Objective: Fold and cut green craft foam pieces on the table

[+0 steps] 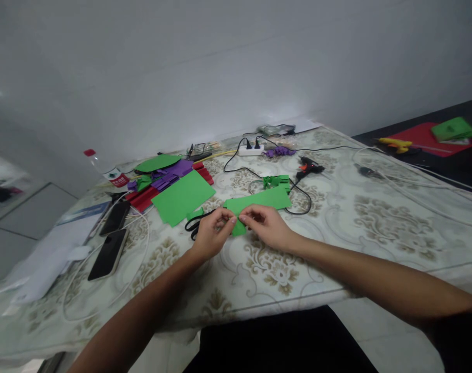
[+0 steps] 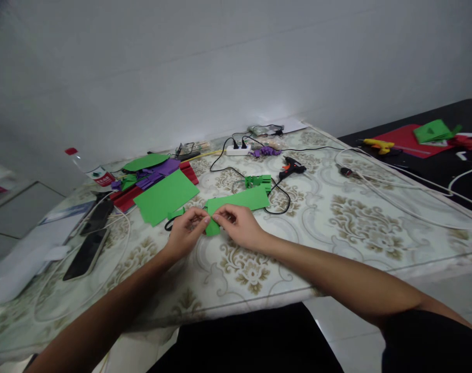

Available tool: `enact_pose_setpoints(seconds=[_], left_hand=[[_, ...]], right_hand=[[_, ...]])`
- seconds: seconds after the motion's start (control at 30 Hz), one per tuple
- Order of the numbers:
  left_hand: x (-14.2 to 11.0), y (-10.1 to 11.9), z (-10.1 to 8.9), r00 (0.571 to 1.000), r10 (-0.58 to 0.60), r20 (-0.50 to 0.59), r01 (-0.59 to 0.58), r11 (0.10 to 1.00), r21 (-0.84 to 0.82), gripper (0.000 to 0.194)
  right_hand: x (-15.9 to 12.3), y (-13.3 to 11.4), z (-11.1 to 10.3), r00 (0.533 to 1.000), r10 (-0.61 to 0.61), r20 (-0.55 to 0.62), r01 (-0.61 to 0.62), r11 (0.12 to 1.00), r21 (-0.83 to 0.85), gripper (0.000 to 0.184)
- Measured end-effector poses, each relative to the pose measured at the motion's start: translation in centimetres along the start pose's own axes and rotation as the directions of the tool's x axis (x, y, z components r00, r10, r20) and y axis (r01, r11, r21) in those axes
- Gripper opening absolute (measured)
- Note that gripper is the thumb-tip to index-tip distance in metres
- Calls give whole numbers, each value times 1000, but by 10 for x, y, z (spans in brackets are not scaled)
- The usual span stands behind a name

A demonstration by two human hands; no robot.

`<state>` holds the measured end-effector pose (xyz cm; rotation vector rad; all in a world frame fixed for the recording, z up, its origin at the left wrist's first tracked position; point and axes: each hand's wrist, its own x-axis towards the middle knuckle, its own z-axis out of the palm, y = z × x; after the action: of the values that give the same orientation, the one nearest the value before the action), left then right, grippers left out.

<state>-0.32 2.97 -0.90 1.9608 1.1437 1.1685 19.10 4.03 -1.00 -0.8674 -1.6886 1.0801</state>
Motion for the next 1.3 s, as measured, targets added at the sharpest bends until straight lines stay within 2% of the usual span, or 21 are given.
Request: enact_pose_setpoints(seconds=[0.2, 0.37, 0.63, 1.0, 1.3], left_hand=[[2, -5, -2, 1000, -14, 3, 15, 996, -88, 16], [1, -6, -2, 1000, -19, 11, 20, 996, -83, 15], [0, 1, -2, 998, 35, 50, -37, 999, 39, 16], [0, 2, -3, 996, 69, 57, -75, 991, 114, 16], [-1, 6, -3, 986, 142, 93, -158, 967, 200, 13]], right_hand=[[0, 4, 0, 1000, 4, -21, -4, 1000, -3, 22], [0, 2, 0, 999, 28, -19, -28, 999, 38, 23], [1, 1, 1, 999, 49, 10, -49, 997, 59, 28], [0, -1, 0, 999, 38, 26, -39, 998, 40, 23], [-2, -2, 0, 998, 46, 51, -49, 998, 46, 18]])
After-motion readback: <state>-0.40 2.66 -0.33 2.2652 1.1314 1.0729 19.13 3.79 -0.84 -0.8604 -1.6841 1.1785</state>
